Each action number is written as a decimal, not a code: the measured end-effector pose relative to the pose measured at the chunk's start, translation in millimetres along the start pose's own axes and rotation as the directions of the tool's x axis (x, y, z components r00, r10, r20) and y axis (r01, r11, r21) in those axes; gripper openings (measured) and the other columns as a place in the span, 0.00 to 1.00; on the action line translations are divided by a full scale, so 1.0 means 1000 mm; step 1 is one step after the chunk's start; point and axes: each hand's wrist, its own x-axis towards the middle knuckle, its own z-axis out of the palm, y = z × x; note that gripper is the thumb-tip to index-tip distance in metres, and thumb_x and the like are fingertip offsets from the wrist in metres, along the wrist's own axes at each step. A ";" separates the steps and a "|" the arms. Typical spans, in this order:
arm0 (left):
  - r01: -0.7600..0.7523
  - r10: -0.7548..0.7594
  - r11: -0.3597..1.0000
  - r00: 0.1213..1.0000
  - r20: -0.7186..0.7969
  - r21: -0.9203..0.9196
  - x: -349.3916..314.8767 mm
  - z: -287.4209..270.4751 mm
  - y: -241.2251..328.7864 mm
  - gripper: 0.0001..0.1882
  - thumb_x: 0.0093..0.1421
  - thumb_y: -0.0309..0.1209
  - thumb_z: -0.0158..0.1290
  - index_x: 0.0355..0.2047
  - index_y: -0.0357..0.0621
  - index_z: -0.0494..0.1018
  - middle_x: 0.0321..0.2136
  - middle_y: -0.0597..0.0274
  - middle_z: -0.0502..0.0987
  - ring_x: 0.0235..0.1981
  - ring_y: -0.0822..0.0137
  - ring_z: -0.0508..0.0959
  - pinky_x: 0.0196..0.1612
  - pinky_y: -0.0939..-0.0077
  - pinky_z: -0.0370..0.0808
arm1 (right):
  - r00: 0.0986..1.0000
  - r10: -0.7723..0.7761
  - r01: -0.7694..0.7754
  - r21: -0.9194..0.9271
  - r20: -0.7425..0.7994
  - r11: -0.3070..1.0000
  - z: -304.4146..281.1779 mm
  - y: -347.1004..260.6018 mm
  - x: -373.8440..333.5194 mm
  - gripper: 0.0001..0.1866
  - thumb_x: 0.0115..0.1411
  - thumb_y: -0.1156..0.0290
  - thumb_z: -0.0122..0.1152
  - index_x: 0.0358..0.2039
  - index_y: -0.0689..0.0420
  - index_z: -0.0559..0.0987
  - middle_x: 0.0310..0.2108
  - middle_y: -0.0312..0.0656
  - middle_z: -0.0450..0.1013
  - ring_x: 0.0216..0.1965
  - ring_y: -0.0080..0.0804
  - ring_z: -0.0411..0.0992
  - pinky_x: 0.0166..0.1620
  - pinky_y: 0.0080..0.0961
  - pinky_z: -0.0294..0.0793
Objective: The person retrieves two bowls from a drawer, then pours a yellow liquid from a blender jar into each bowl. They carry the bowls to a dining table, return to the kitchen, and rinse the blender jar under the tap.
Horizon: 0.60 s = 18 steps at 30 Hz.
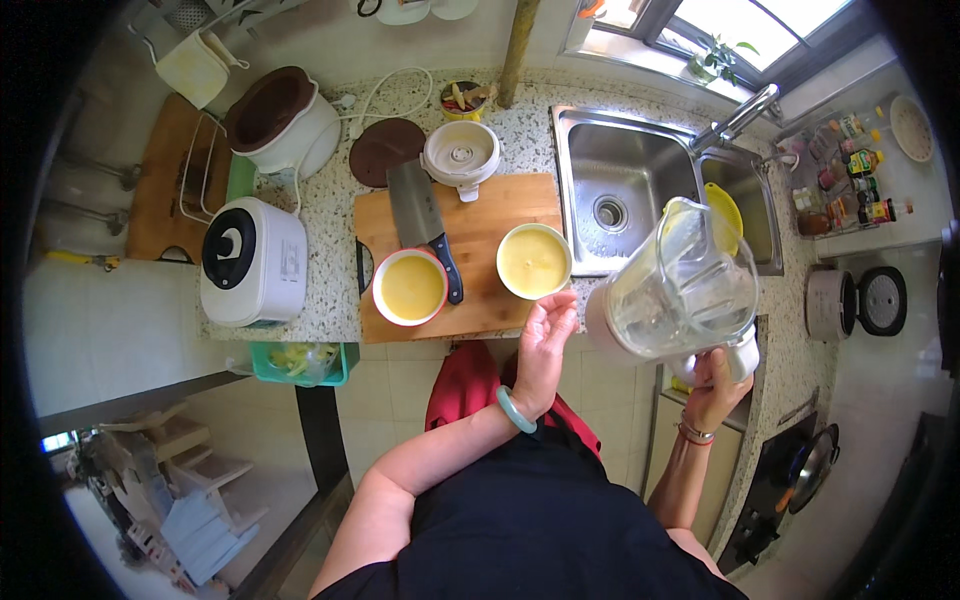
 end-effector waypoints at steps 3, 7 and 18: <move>0.018 -0.019 0.999 0.999 -0.032 -0.029 0.007 0.000 -0.002 0.11 0.68 0.30 0.46 0.49 0.45 0.69 0.47 0.68 0.71 0.50 0.76 0.70 0.53 0.76 0.68 | 0.996 -0.085 0.086 0.048 -0.018 0.995 0.013 0.008 0.025 0.09 0.55 0.75 0.66 0.31 0.62 0.74 0.20 0.31 0.67 0.17 0.16 0.59 0.20 0.16 0.53; -0.022 0.021 1.000 0.996 -0.084 -0.013 0.020 0.000 0.002 0.12 0.68 0.30 0.47 0.50 0.44 0.69 0.47 0.67 0.71 0.51 0.75 0.69 0.54 0.77 0.66 | 0.982 -0.188 0.187 0.070 0.004 0.980 0.036 0.027 0.061 0.08 0.56 0.75 0.65 0.32 0.62 0.74 0.20 0.31 0.68 0.16 0.16 0.59 0.20 0.16 0.52; -0.097 0.168 0.976 0.907 -0.386 0.197 0.061 -0.064 -0.009 0.23 0.65 0.32 0.51 0.59 0.41 0.63 0.54 0.61 0.67 0.55 0.69 0.67 0.57 0.73 0.65 | 0.983 -0.156 0.144 0.115 0.098 0.983 0.118 0.098 0.117 0.09 0.52 0.78 0.69 0.30 0.63 0.76 0.20 0.36 0.71 0.16 0.18 0.64 0.20 0.16 0.57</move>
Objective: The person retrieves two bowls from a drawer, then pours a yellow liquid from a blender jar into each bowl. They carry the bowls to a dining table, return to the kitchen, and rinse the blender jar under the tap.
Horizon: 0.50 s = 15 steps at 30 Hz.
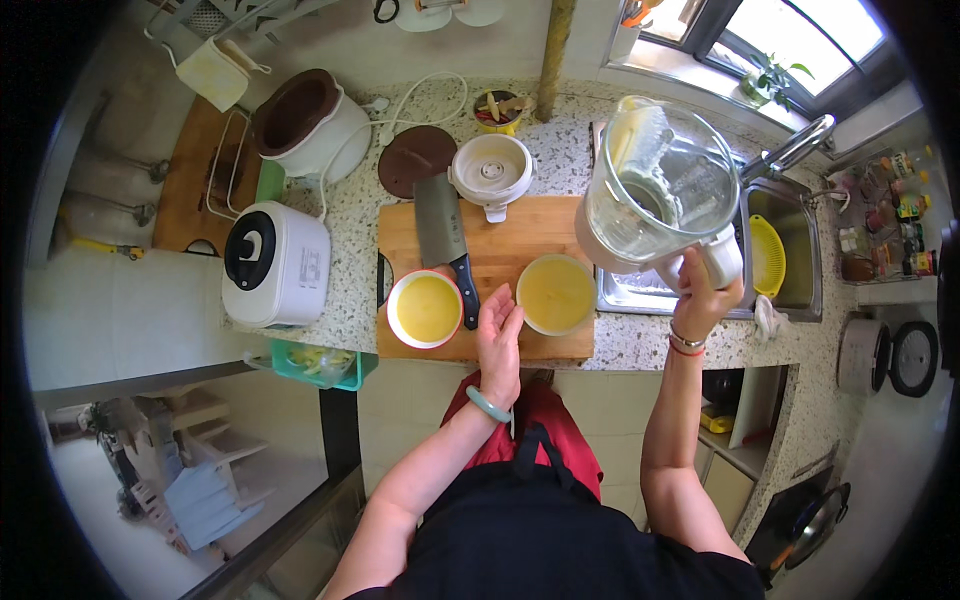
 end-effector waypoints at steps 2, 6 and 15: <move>0.078 -0.078 0.997 0.997 0.002 0.000 0.001 -0.002 -0.007 0.26 0.65 0.33 0.51 0.61 0.41 0.60 0.56 0.59 0.65 0.56 0.68 0.67 0.57 0.73 0.65 | 1.000 0.023 -0.023 0.018 0.011 1.000 0.010 0.016 0.003 0.09 0.51 0.78 0.70 0.30 0.63 0.76 0.20 0.36 0.71 0.16 0.19 0.64 0.19 0.15 0.57; 0.188 -0.187 0.981 0.982 0.010 -0.039 0.001 -0.001 -0.015 0.28 0.62 0.26 0.51 0.62 0.44 0.58 0.57 0.57 0.66 0.57 0.66 0.67 0.56 0.71 0.68 | 0.998 -0.007 0.010 -0.061 0.064 0.998 0.021 0.046 0.009 0.11 0.50 0.78 0.71 0.29 0.63 0.76 0.19 0.36 0.72 0.15 0.18 0.64 0.18 0.15 0.58; 0.197 -0.197 0.980 0.980 0.006 -0.001 0.003 -0.001 -0.032 0.28 0.63 0.27 0.50 0.63 0.47 0.56 0.58 0.59 0.62 0.56 0.65 0.67 0.54 0.67 0.71 | 0.995 -0.001 0.004 -0.033 0.104 0.999 0.040 0.076 0.007 0.11 0.49 0.76 0.73 0.27 0.62 0.75 0.18 0.36 0.71 0.15 0.18 0.64 0.18 0.16 0.59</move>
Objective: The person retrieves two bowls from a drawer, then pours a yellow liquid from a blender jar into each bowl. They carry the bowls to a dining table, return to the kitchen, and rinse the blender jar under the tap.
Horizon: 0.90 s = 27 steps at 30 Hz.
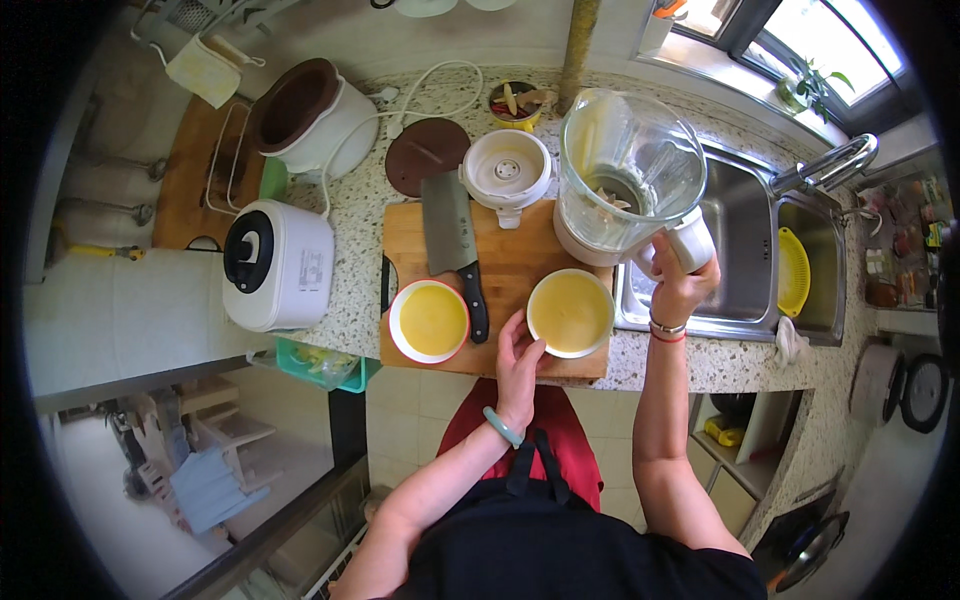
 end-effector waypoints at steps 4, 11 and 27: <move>-0.026 0.026 0.999 1.000 -0.008 -0.021 0.000 -0.001 -0.003 0.29 0.63 0.26 0.50 0.64 0.47 0.56 0.58 0.59 0.63 0.56 0.66 0.68 0.53 0.70 0.72 | 1.000 0.002 -0.002 0.008 0.013 1.000 0.004 0.006 -0.004 0.12 0.49 0.75 0.73 0.27 0.62 0.75 0.18 0.35 0.71 0.15 0.18 0.65 0.18 0.16 0.60; -0.040 0.039 0.997 0.999 -0.010 -0.062 -0.007 0.002 -0.005 0.30 0.63 0.26 0.51 0.64 0.46 0.56 0.57 0.58 0.65 0.54 0.68 0.69 0.51 0.74 0.73 | 0.999 -0.031 0.032 -0.046 0.032 0.998 0.008 0.016 -0.013 0.11 0.49 0.76 0.72 0.28 0.62 0.75 0.18 0.34 0.71 0.16 0.17 0.64 0.18 0.16 0.60; -0.008 0.010 0.998 1.000 0.029 -0.055 -0.016 0.008 0.001 0.30 0.64 0.28 0.49 0.65 0.50 0.53 0.58 0.60 0.63 0.55 0.67 0.69 0.52 0.69 0.73 | 0.999 0.052 -0.051 -0.072 0.011 0.996 0.027 0.009 -0.040 0.13 0.47 0.73 0.76 0.26 0.61 0.76 0.21 0.34 0.71 0.21 0.20 0.66 0.27 0.21 0.65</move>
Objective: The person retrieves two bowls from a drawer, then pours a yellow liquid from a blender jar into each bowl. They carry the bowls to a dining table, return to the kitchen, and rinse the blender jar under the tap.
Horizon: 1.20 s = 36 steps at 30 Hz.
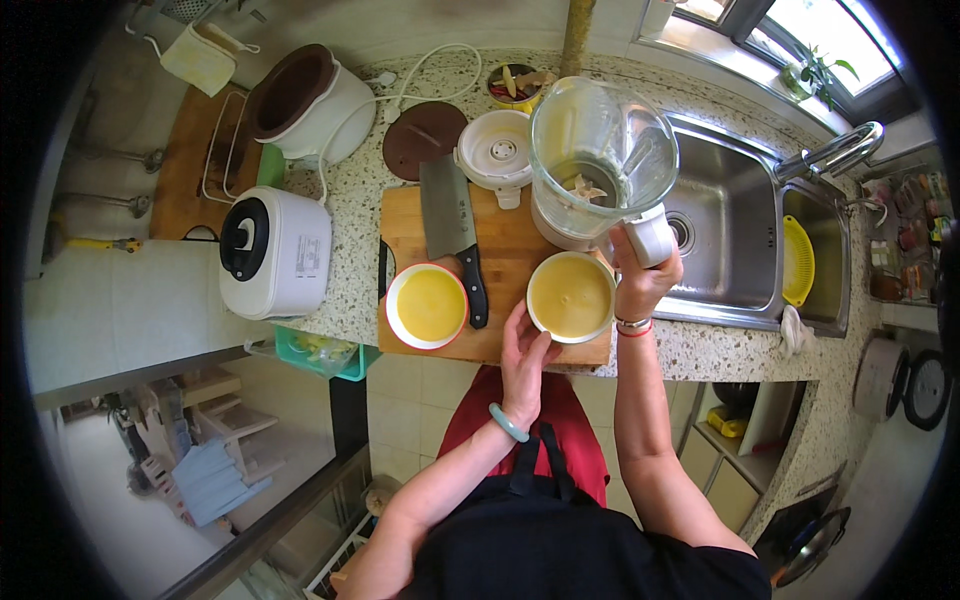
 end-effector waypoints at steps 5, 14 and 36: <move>-0.028 0.028 1.000 1.000 -0.013 -0.008 -0.001 -0.003 -0.003 0.30 0.64 0.27 0.49 0.65 0.50 0.53 0.58 0.59 0.63 0.55 0.67 0.69 0.52 0.69 0.73 | 1.000 -0.015 0.015 -0.033 0.003 0.999 0.000 0.000 -0.008 0.13 0.47 0.72 0.75 0.26 0.60 0.77 0.21 0.35 0.72 0.21 0.21 0.66 0.27 0.22 0.66; -0.049 0.049 0.999 0.999 -0.006 -0.023 -0.004 -0.008 -0.005 0.31 0.64 0.27 0.50 0.65 0.48 0.53 0.59 0.58 0.63 0.56 0.66 0.68 0.53 0.69 0.71 | 0.999 -0.004 0.009 -0.091 0.050 0.996 0.004 -0.011 -0.022 0.14 0.48 0.71 0.75 0.27 0.60 0.75 0.21 0.37 0.72 0.22 0.23 0.68 0.28 0.23 0.68; -0.150 0.146 0.977 0.989 0.040 0.154 0.023 -0.025 -0.018 0.29 0.71 0.46 0.41 0.67 0.50 0.54 0.66 0.65 0.56 0.62 0.70 0.63 0.52 0.70 0.74 | 0.963 0.139 -0.076 -0.263 0.231 0.962 -0.064 -0.014 -0.035 0.19 0.70 0.61 0.45 0.51 0.62 0.75 0.45 0.43 0.72 0.45 0.31 0.70 0.50 0.27 0.68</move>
